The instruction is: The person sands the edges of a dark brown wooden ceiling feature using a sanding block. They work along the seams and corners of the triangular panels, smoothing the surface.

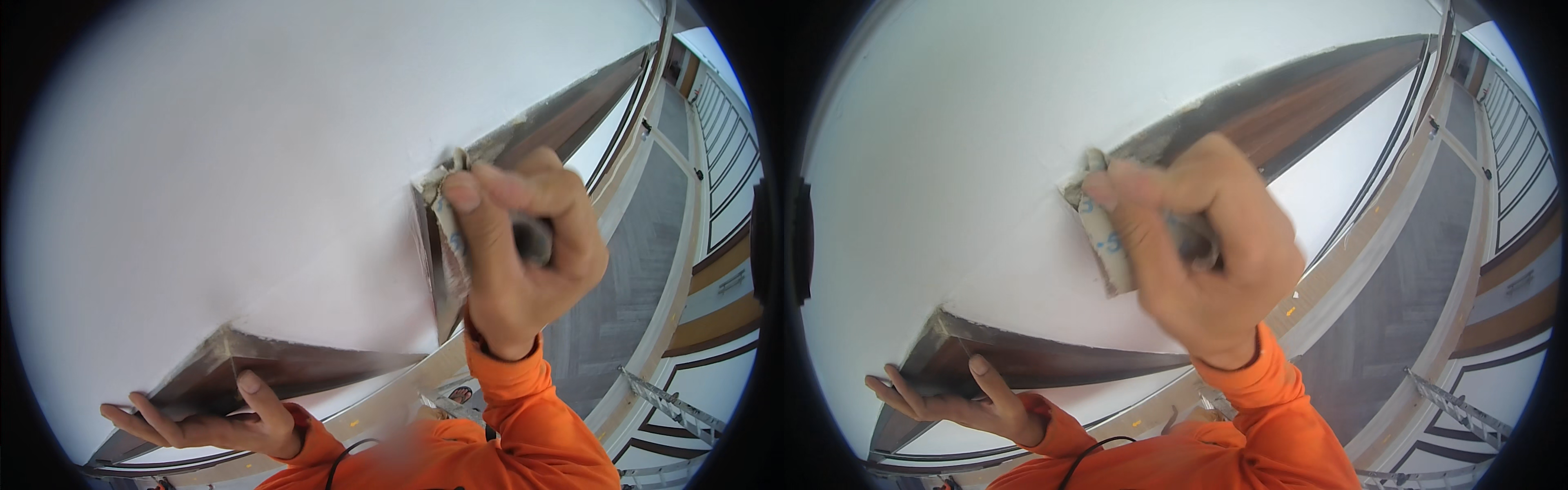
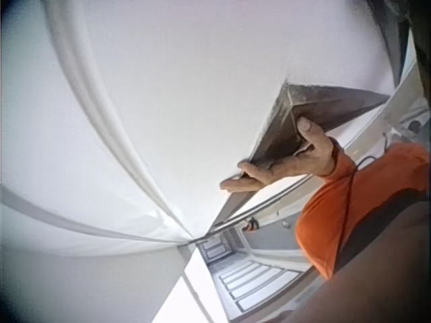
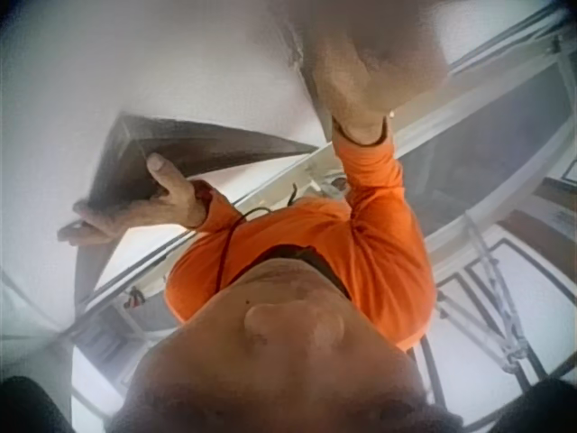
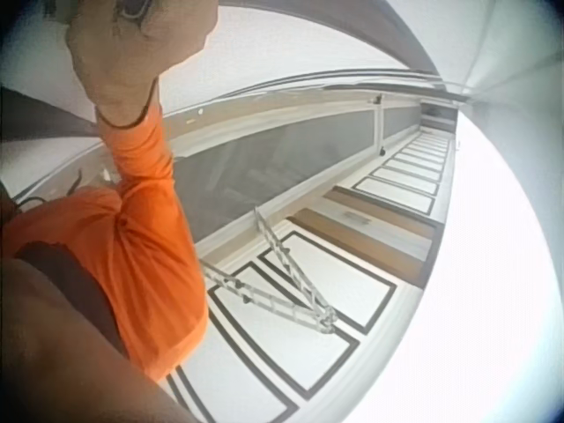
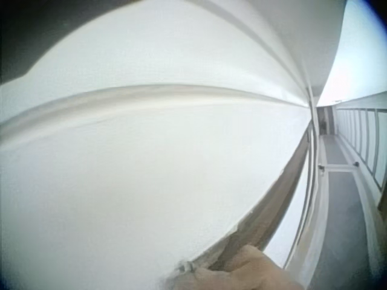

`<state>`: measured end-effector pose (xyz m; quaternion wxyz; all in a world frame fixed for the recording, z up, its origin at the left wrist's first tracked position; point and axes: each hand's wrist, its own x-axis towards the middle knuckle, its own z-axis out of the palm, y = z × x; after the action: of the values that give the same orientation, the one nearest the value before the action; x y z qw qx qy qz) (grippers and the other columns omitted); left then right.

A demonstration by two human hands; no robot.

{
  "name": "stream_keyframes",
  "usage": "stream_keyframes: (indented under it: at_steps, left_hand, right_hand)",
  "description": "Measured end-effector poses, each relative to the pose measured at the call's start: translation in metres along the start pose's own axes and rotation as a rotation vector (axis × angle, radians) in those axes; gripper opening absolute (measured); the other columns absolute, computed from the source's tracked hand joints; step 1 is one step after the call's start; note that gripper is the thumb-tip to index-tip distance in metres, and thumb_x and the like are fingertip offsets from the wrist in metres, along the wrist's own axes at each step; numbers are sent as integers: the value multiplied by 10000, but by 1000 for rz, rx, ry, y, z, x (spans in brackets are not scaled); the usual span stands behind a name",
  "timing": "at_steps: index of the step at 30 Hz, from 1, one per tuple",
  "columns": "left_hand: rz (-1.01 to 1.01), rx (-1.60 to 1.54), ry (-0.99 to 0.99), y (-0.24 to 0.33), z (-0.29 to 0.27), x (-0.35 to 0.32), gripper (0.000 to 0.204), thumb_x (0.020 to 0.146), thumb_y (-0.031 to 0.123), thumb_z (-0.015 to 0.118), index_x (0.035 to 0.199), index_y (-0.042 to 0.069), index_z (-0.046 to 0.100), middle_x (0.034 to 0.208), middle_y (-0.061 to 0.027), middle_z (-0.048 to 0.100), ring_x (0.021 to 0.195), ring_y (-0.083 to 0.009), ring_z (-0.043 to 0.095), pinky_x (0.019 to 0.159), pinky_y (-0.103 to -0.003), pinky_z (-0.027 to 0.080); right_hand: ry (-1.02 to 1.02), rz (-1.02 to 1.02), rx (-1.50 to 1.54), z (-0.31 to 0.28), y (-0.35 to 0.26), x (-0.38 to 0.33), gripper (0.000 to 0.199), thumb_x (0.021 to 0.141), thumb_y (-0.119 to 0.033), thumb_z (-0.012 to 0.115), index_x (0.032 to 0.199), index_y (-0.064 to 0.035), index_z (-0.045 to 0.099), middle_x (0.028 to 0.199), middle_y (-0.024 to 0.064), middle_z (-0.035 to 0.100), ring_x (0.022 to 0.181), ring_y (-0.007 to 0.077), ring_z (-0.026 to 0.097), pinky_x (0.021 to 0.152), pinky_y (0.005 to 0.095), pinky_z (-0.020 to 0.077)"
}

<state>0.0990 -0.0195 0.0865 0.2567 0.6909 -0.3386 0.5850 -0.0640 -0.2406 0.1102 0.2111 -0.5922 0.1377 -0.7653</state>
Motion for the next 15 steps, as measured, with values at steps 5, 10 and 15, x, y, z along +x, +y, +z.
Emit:
stream_keyframes:
  at_steps: [5, 10, 15]
  left_hand:
    - [6, 27, -13, -2, -1, -1, 900, 854, 626, 580, 1542, 114, 305, 1618, -233, 177, 1516, -430, 152, 1204, -630, 187]
    - [19, 6, -8, -2, 0, -1, 906, 855, 631, 578, 1542, 109, 302, 1620, -230, 164, 1515, -430, 153, 1204, -637, 182]
    - [28, 6, -9, -1, 1, 0, 933, 850, 644, 572, 1553, 106, 279, 1622, -227, 155, 1516, -435, 145, 1203, -644, 180]
  right_hand:
    - [-2, 117, -12, -5, -5, 4, 152, 802, 6, 823, 859, -25, 685, 763, 18, 657, 659, 54, 481, 603, 203, 356]
    - [28, 133, 144, 1, -3, 2, 155, 822, -26, 829, 881, -14, 686, 718, -6, 609, 644, 48, 488, 605, 181, 363]
    - [11, 92, 125, -2, 2, 3, 129, 837, -31, 817, 880, -21, 696, 706, -19, 586, 645, 45, 472, 597, 186, 341]
